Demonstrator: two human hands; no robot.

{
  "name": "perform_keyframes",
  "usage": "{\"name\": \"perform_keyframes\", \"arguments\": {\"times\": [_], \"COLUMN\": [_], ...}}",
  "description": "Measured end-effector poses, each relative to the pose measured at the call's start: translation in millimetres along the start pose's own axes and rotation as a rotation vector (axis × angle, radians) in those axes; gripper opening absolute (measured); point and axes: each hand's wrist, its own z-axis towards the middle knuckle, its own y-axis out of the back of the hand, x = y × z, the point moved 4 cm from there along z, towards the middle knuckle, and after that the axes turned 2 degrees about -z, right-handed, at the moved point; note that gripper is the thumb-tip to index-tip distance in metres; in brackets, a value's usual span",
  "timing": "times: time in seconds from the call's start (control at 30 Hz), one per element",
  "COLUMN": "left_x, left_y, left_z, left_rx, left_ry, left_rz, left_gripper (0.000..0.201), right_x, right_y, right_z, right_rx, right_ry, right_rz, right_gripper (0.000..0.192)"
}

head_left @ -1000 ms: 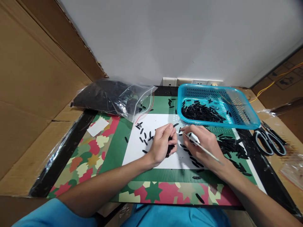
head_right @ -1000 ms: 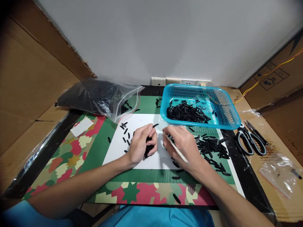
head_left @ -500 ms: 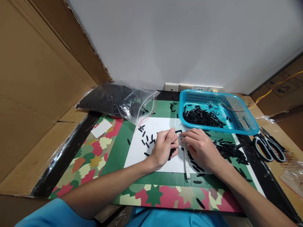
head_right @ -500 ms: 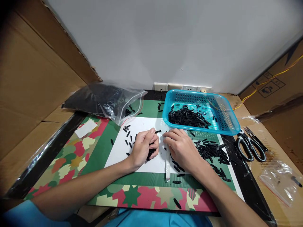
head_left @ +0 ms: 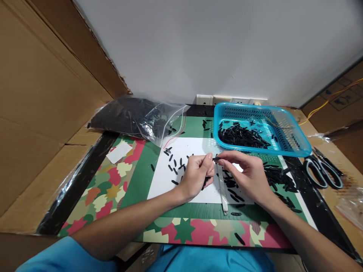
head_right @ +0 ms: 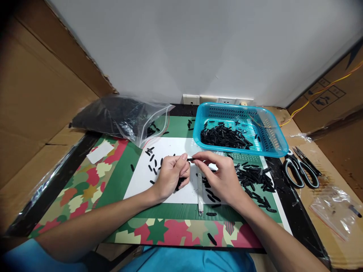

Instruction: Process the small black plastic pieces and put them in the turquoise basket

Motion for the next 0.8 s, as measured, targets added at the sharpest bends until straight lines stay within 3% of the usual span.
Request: {"name": "perform_keyframes", "arguments": {"times": [0.37,0.53,0.6,0.73,0.8], "left_x": [3.4,1.8,1.1,1.6,1.4], "left_y": [2.2,2.0,1.8,3.3,5.0], "left_z": [-0.4,-0.9,-0.9,0.3,1.9], "left_rx": [-0.014,-0.017,-0.021,-0.045,-0.066], "left_ry": [0.018,0.003,-0.001,0.022,0.038], "left_rz": [0.001,0.003,-0.003,-0.051,-0.081], "left_gripper": [0.064,0.063,0.062,0.059,0.058], "right_x": [-0.5,4.7,10.7,18.4,10.9], "right_y": [0.2,-0.1,3.2,21.9,34.9], "right_z": [1.3,-1.5,-2.5,-3.9,2.1], "right_rx": [0.007,-0.021,-0.092,-0.401,-0.513], "right_ry": [-0.033,0.05,0.202,0.586,0.53], "right_rz": [0.021,-0.039,-0.131,-0.481,-0.644], "right_gripper": [0.011,0.009,0.013,0.028,0.026]}}
